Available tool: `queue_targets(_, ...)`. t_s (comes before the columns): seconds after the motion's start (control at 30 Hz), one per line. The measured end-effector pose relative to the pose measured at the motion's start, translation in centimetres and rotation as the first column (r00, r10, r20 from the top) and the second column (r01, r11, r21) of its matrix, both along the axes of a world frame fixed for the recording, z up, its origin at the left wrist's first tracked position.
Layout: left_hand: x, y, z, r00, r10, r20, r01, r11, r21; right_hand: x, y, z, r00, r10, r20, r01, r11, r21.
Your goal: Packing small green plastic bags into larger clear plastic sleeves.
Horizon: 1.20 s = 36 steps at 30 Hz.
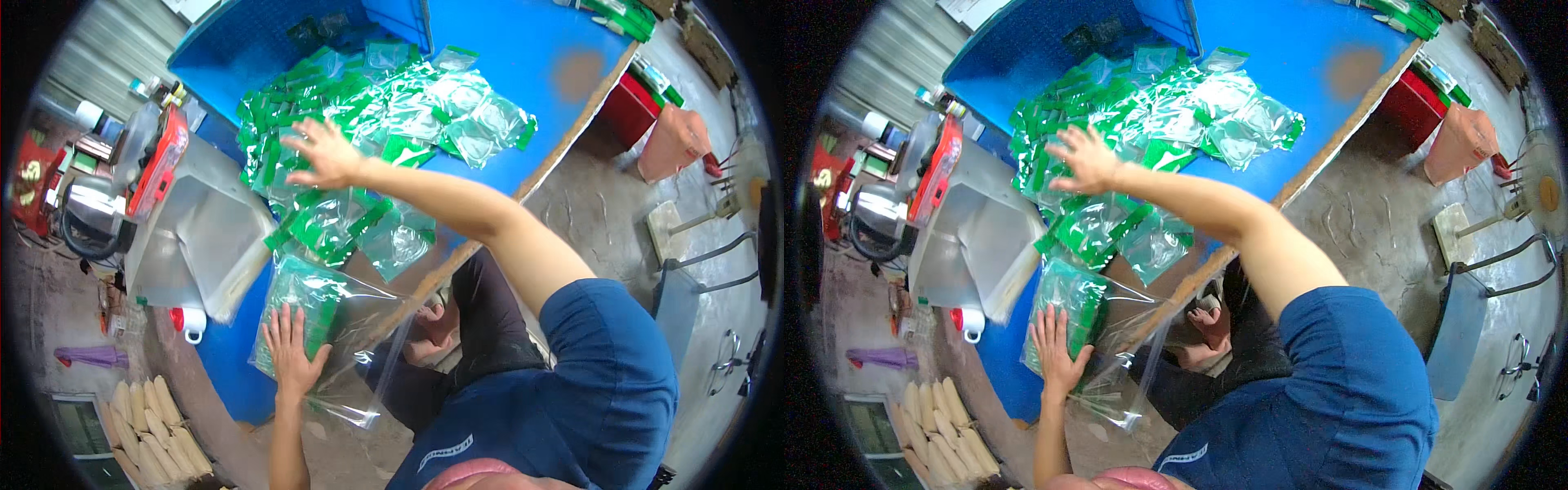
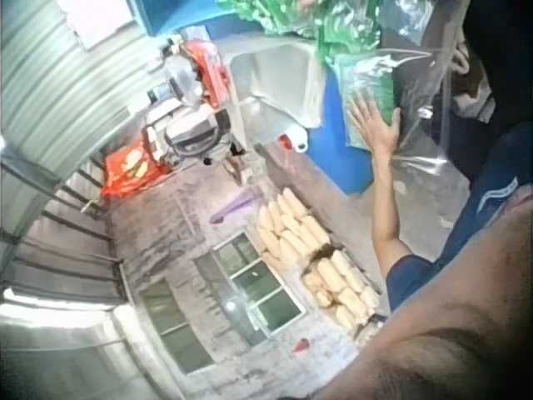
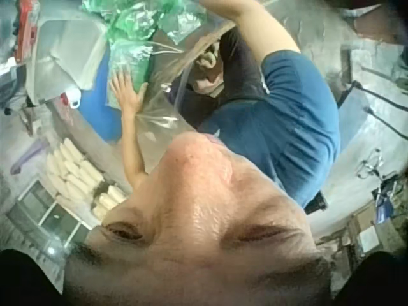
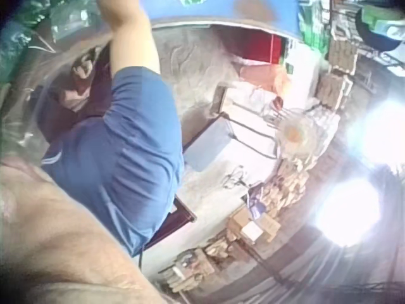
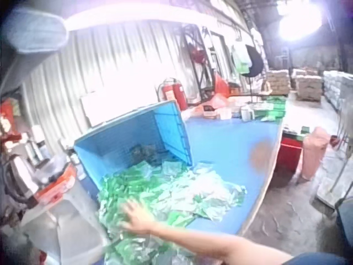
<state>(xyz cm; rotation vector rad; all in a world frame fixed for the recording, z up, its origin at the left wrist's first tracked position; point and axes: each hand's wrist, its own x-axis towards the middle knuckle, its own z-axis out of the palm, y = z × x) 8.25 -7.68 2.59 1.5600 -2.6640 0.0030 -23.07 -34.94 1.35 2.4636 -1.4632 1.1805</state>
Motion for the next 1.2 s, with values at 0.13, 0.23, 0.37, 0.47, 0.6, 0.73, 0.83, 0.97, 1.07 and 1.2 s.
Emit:
queue_targets(0.13,2.3,2.3,0.9,0.999,0.045,-0.005,-0.045,0.999,0.002,-12.8,1.6,1.3,0.972,-0.150,0.182,0.185,0.964,-0.193)
queue_targets(0.23,4.3,2.6,1.3,0.999,0.048,0.001,-0.048,0.999,0.014,-23.9,3.1,-2.0,0.835,-0.551,-0.012,0.551,0.833,0.047)
queue_targets(0.37,7.8,2.3,2.6,0.998,-0.002,0.068,-0.003,0.998,0.068,-21.5,6.7,-6.6,0.869,-0.454,-0.197,0.493,0.833,0.252)
queue_targets(0.47,9.4,2.1,5.2,0.970,0.127,0.207,-0.148,0.985,0.092,-15.0,9.2,-6.4,0.944,-0.270,-0.187,0.314,0.910,0.269)
queue_targets(0.6,3.4,1.9,6.3,0.969,0.241,-0.043,-0.245,0.963,-0.110,-9.8,11.0,-5.6,0.988,-0.008,-0.155,0.035,0.983,0.179)
queue_targets(0.73,-12.2,1.3,0.8,0.816,0.036,-0.577,-0.101,0.992,-0.080,-6.7,9.4,-6.1,0.967,0.094,-0.237,-0.077,0.994,0.081)
queue_targets(0.83,-18.8,-0.4,-5.8,0.951,0.148,-0.272,-0.198,0.966,-0.164,-8.3,7.9,-5.6,0.996,-0.022,-0.086,0.005,0.981,-0.194)
queue_targets(0.97,-15.7,1.1,-6.2,0.820,0.274,-0.502,-0.425,0.880,-0.214,-3.4,18.2,0.6,0.938,0.246,0.243,-0.312,0.906,0.287)
queue_targets(1.07,-16.5,5.0,-5.6,0.547,0.113,-0.830,-0.489,0.847,-0.207,-5.7,25.5,-0.9,0.879,0.474,-0.053,-0.449,0.860,0.242)
queue_targets(1.2,-16.9,11.7,-7.9,-0.281,0.696,-0.661,-0.043,0.679,0.733,-6.0,30.0,-3.3,0.835,0.455,-0.310,-0.379,0.883,0.276)
